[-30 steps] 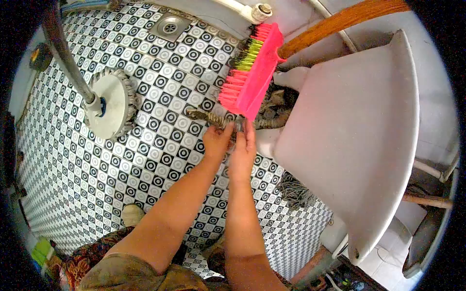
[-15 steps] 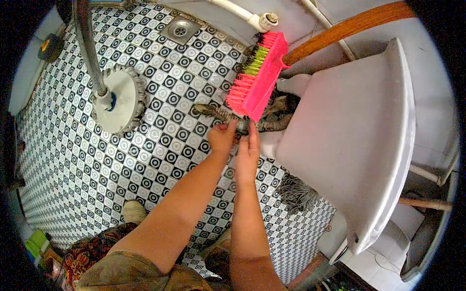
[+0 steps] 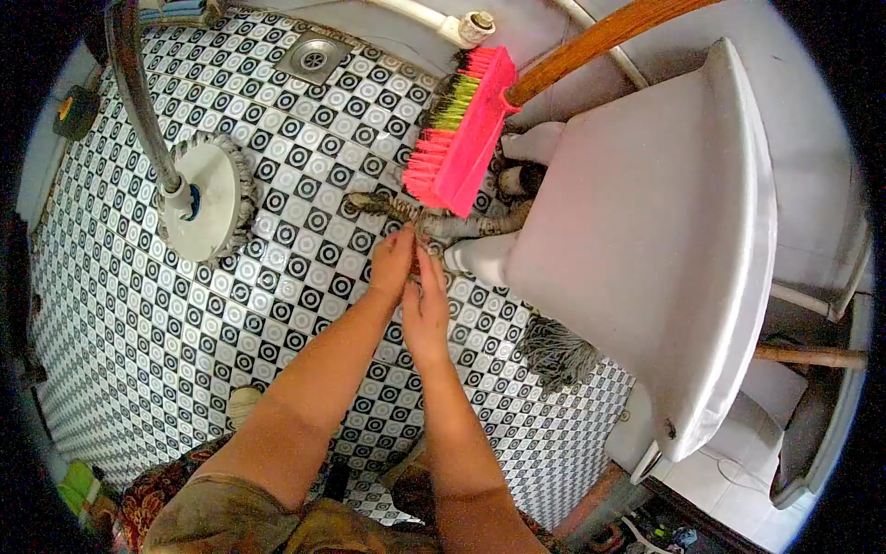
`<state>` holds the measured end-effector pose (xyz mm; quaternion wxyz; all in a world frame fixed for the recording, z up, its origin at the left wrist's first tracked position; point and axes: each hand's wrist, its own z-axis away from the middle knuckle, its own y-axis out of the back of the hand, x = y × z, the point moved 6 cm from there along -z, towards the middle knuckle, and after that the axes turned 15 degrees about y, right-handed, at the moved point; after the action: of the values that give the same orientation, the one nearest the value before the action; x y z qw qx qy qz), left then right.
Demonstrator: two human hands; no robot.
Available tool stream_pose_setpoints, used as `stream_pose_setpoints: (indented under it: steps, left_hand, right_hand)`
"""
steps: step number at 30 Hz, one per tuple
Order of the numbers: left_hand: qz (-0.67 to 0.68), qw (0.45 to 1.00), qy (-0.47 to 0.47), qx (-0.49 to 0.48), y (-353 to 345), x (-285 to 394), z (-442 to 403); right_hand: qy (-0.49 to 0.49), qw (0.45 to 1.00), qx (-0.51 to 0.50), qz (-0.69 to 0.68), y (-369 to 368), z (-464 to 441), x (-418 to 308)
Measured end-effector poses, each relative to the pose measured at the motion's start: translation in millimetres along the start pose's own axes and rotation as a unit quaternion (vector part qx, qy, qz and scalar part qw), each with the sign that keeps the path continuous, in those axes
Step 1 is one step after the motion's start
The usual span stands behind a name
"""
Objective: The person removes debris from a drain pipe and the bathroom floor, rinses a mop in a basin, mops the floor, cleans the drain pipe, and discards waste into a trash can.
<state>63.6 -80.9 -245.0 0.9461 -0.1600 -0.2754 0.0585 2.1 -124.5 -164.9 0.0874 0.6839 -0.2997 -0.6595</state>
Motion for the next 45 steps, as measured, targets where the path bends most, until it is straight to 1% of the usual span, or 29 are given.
stream_pose_setpoints:
  steps: [4,7,9,11,13,14,15,16,17,19,20,21,23,25,27,28,29,31,32,33,35,36,37,39,40,41,43,44,45]
  left_hand:
    - [0.008,1.000,-0.007,-0.005,5.9,-1.2,-5.5]
    - [0.011,1.000,-0.006,-0.017,5.1,-3.2,-6.2]
    - [-0.059,0.997,-0.047,-0.032,4.3,-4.4,-9.6]
    - [-0.076,0.996,-0.031,-0.039,7.2,-5.8,-7.1]
    - [-0.093,0.995,-0.016,-0.043,15.4,-9.2,-7.1]
    - [-0.135,0.988,-0.059,-0.042,20.8,-11.2,-10.5]
    - [-0.175,0.978,-0.101,-0.042,24.7,-5.8,-7.0]
    - [-0.236,0.959,-0.157,-0.008,31.8,0.8,-1.5]
    - [-0.238,0.958,-0.159,-0.006,41.0,3.0,1.2]
    - [-0.321,0.928,-0.186,-0.034,53.5,12.1,12.4]
    - [-0.354,0.920,-0.163,-0.040,61.7,16.4,17.1]
    - [-0.356,0.919,-0.165,-0.039,71.8,21.0,18.7]
    - [-0.417,0.889,-0.183,-0.054,86.8,26.1,22.5]
    - [-0.427,0.885,-0.171,-0.068,100.1,37.2,24.2]
    - [-0.505,0.842,-0.174,-0.084,107.6,48.5,27.6]
    - [-0.523,0.832,-0.153,-0.104,111.2,54.0,27.4]
    - [-0.568,0.801,-0.165,-0.097,114.0,62.9,31.0]
    - [-0.649,0.738,-0.159,-0.091,125.2,71.2,31.1]
    - [-0.691,0.703,-0.149,-0.071,130.7,74.6,31.1]
    - [-0.692,0.703,-0.150,-0.071,129.3,80.5,37.2]
    - [-0.776,0.623,-0.099,-0.025,133.1,85.8,43.9]
    - [-0.787,0.599,-0.146,-0.009,131.9,87.2,44.3]
    - [-0.787,0.600,-0.145,-0.008,132.0,84.7,43.1]
    - [-0.806,0.567,-0.162,0.041,127.4,84.2,42.5]
    - [-0.801,0.572,-0.173,0.035,124.1,83.6,43.1]
    - [-0.801,0.573,-0.172,0.037,122.2,81.3,43.5]
    - [-0.775,0.581,-0.239,0.070,115.2,84.7,47.0]
    - [-0.769,0.592,-0.233,0.061,113.3,82.7,45.0]
    - [-0.769,0.593,-0.232,0.064,112.1,80.3,43.2]
  right_hand:
    - [0.009,0.997,-0.025,0.075,0.2,13.3,-1.3]
    - [0.003,0.996,-0.052,0.072,-0.7,18.4,-4.7]
    - [0.023,0.994,-0.054,0.090,-1.3,23.6,-4.4]
    - [0.044,0.992,-0.055,0.108,-0.6,27.7,-8.1]
    - [0.050,0.989,-0.085,0.113,-3.2,30.7,-14.7]
    - [0.045,0.989,-0.085,0.115,-5.0,36.2,-12.6]
    - [0.047,0.989,-0.085,0.113,-5.6,39.2,-12.6]
    - [0.084,0.985,-0.103,0.111,-8.1,41.4,-16.7]
    - [0.120,0.979,-0.120,0.108,-11.1,44.2,-21.6]
    - [0.097,0.984,-0.121,0.083,-12.3,50.3,-24.4]
    - [0.095,0.984,-0.130,0.075,-12.3,53.0,-22.9]
    - [0.092,0.984,-0.139,0.068,-12.5,55.2,-20.5]
    - [0.069,0.987,-0.136,0.053,-10.5,58.4,-8.6]
    - [0.054,0.989,-0.119,0.064,-4.8,53.6,0.4]
    - [0.066,0.989,-0.093,0.093,1.8,46.2,4.2]
    - [0.043,0.991,-0.090,0.088,4.0,42.0,6.4]
    - [0.021,0.993,-0.088,0.082,6.1,36.8,8.8]
    - [0.021,0.994,-0.080,0.072,9.1,28.9,20.9]
    - [0.053,0.992,-0.066,0.090,10.1,25.3,27.5]
    - [0.053,0.992,-0.066,0.090,9.7,22.5,35.3]
    - [-0.061,0.996,-0.056,0.039,9.1,20.5,61.4]
    - [-0.090,0.994,-0.046,0.049,9.1,18.8,67.9]
    - [-0.090,0.994,-0.048,0.048,8.0,15.5,70.3]
    - [-0.096,0.994,-0.032,-0.050,4.0,7.3,74.4]
    - [-0.161,0.979,-0.004,-0.129,1.0,2.0,66.4]
    - [-0.160,0.979,-0.007,-0.129,0.3,-4.8,60.9]
    - [-0.249,0.937,0.037,-0.243,-5.8,-11.7,64.1]
    - [-0.252,0.917,0.068,-0.301,-10.0,-14.7,76.3]
    - [-0.251,0.917,0.065,-0.302,-12.1,-20.3,74.0]
